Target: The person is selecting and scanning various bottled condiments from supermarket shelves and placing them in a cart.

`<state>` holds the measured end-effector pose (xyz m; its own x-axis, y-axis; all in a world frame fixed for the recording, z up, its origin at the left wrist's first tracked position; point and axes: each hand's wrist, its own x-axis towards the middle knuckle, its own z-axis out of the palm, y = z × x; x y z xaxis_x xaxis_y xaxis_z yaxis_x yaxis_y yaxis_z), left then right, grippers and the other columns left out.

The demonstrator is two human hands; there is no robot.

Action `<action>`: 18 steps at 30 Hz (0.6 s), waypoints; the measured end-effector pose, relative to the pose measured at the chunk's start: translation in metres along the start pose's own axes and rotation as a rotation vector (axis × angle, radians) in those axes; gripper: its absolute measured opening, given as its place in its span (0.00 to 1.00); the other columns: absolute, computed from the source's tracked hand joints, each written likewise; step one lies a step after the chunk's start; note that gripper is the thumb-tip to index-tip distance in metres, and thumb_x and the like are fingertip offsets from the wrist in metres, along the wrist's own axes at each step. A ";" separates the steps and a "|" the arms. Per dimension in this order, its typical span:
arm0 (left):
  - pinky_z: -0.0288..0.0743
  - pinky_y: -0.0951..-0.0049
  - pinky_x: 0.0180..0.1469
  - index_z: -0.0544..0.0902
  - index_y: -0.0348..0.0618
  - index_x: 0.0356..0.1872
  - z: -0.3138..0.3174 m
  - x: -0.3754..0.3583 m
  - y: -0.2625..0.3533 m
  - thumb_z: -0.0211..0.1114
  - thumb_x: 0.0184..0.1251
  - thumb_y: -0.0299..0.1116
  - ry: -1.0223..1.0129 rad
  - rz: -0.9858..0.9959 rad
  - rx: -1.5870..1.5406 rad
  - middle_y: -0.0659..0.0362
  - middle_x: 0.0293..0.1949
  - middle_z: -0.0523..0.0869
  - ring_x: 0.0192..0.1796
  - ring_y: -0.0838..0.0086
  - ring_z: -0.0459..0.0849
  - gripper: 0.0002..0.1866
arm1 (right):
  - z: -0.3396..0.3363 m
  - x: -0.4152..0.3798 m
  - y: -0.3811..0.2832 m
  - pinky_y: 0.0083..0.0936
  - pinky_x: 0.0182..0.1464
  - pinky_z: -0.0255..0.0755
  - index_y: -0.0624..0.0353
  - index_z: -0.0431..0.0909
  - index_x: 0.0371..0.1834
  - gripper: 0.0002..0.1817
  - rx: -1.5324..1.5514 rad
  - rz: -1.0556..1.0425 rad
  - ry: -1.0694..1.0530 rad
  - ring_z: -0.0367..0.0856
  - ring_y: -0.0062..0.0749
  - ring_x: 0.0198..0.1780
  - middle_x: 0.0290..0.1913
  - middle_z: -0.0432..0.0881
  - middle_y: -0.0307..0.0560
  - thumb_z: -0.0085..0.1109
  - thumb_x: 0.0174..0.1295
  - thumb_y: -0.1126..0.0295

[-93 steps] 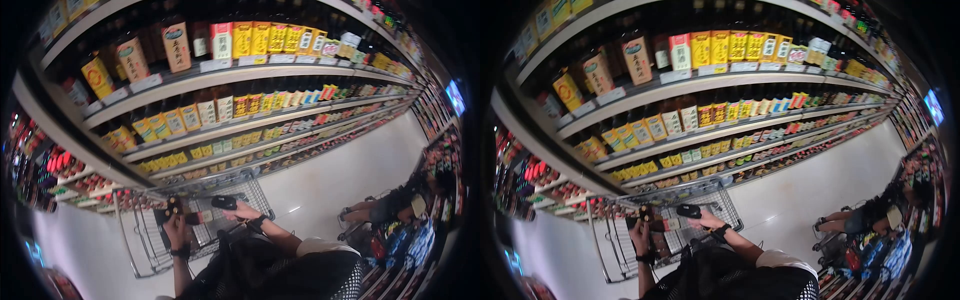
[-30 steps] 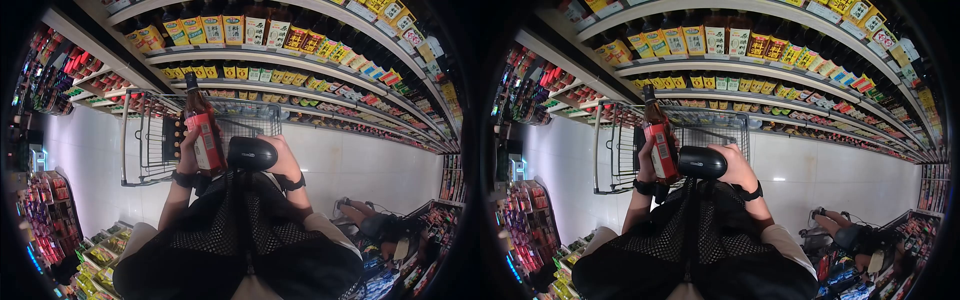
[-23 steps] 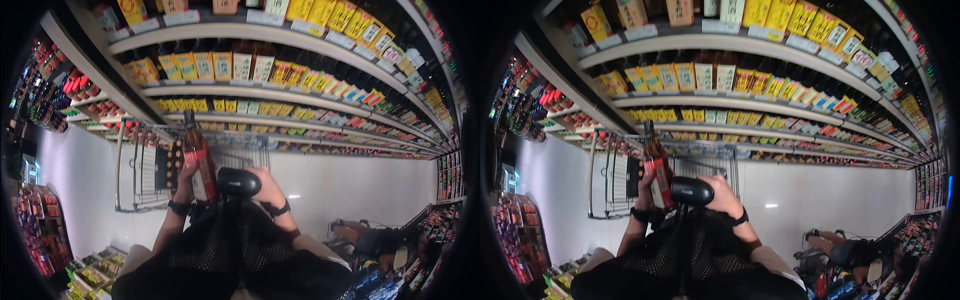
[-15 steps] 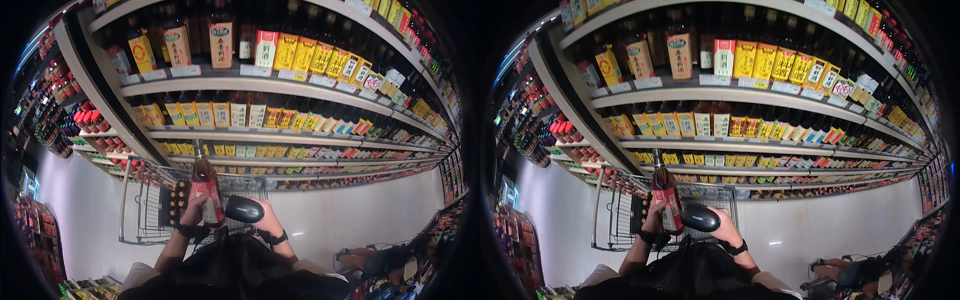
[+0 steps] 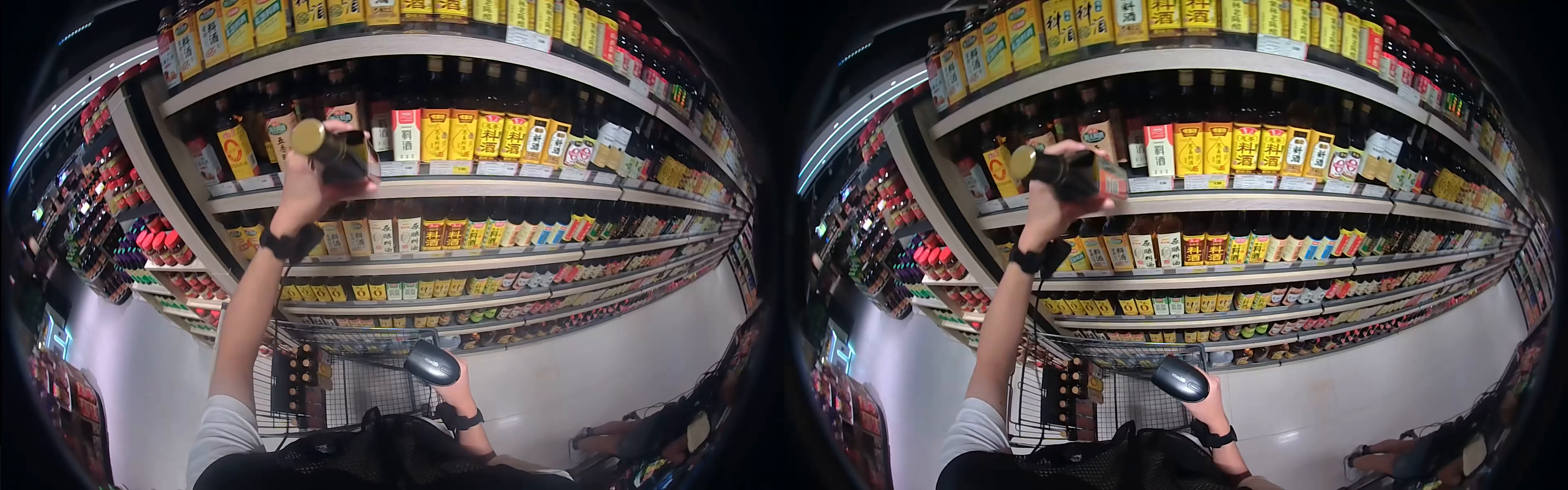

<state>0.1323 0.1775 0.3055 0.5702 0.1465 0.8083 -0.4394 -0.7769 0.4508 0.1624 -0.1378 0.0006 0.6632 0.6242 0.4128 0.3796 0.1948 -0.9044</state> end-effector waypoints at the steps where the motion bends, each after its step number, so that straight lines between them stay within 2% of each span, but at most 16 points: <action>1: 0.76 0.66 0.63 0.72 0.43 0.58 0.001 0.010 -0.011 0.85 0.38 0.20 0.002 0.032 0.050 0.55 0.54 0.84 0.58 0.70 0.82 0.42 | -0.003 -0.004 0.000 0.24 0.41 0.78 0.69 0.83 0.45 0.22 -0.012 0.019 0.000 0.85 0.25 0.33 0.33 0.88 0.49 0.74 0.44 0.76; 2: 0.75 0.66 0.64 0.72 0.43 0.58 0.002 0.019 -0.020 0.85 0.38 0.20 0.004 0.063 0.098 0.56 0.54 0.84 0.58 0.70 0.82 0.41 | -0.005 -0.008 0.000 0.24 0.41 0.78 0.69 0.82 0.46 0.22 -0.024 0.039 0.000 0.85 0.25 0.34 0.34 0.88 0.49 0.73 0.44 0.77; 4: 0.75 0.68 0.63 0.76 0.42 0.56 0.009 0.029 -0.032 0.85 0.39 0.21 0.015 -0.029 0.024 0.57 0.54 0.85 0.56 0.72 0.82 0.38 | -0.009 -0.014 -0.003 0.24 0.42 0.78 0.70 0.82 0.46 0.21 -0.018 0.062 0.006 0.85 0.26 0.34 0.34 0.88 0.49 0.73 0.45 0.78; 6: 0.79 0.71 0.56 0.77 0.41 0.57 0.017 0.037 -0.044 0.88 0.39 0.34 0.079 0.046 0.025 0.56 0.46 0.88 0.48 0.73 0.87 0.40 | -0.010 -0.013 -0.010 0.26 0.39 0.78 0.69 0.82 0.43 0.19 0.002 0.036 0.064 0.87 0.33 0.32 0.31 0.86 0.54 0.70 0.43 0.79; 8: 0.81 0.71 0.56 0.76 0.41 0.58 0.024 0.040 -0.044 0.88 0.38 0.33 0.117 -0.004 0.058 0.57 0.45 0.89 0.49 0.73 0.87 0.42 | -0.013 -0.016 -0.011 0.26 0.39 0.78 0.69 0.82 0.43 0.19 -0.007 0.063 0.089 0.87 0.33 0.33 0.32 0.87 0.55 0.70 0.44 0.78; 11: 0.81 0.70 0.54 0.76 0.40 0.58 0.032 0.049 -0.056 0.88 0.38 0.34 0.132 0.089 0.023 0.55 0.44 0.89 0.47 0.71 0.89 0.41 | -0.020 -0.021 -0.010 0.27 0.40 0.78 0.68 0.82 0.43 0.19 -0.017 0.092 0.111 0.88 0.33 0.34 0.32 0.87 0.55 0.70 0.44 0.78; 14: 0.82 0.68 0.51 0.77 0.39 0.55 0.034 0.052 -0.064 0.88 0.38 0.37 0.115 0.110 0.156 0.53 0.41 0.90 0.44 0.68 0.90 0.39 | -0.026 -0.027 -0.005 0.27 0.40 0.78 0.68 0.82 0.43 0.19 0.002 0.105 0.110 0.88 0.31 0.35 0.33 0.87 0.54 0.70 0.45 0.78; 18: 0.82 0.66 0.48 0.76 0.36 0.50 0.040 0.051 -0.067 0.89 0.37 0.39 0.133 0.037 0.252 0.51 0.38 0.90 0.42 0.63 0.90 0.38 | -0.031 -0.027 -0.009 0.26 0.40 0.79 0.68 0.82 0.43 0.19 -0.021 0.128 0.115 0.88 0.30 0.34 0.32 0.87 0.53 0.71 0.43 0.79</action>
<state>0.2184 0.2124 0.3009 0.4536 0.1809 0.8726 -0.2630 -0.9084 0.3250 0.1612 -0.1801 0.0008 0.7760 0.5520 0.3053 0.2998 0.1030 -0.9484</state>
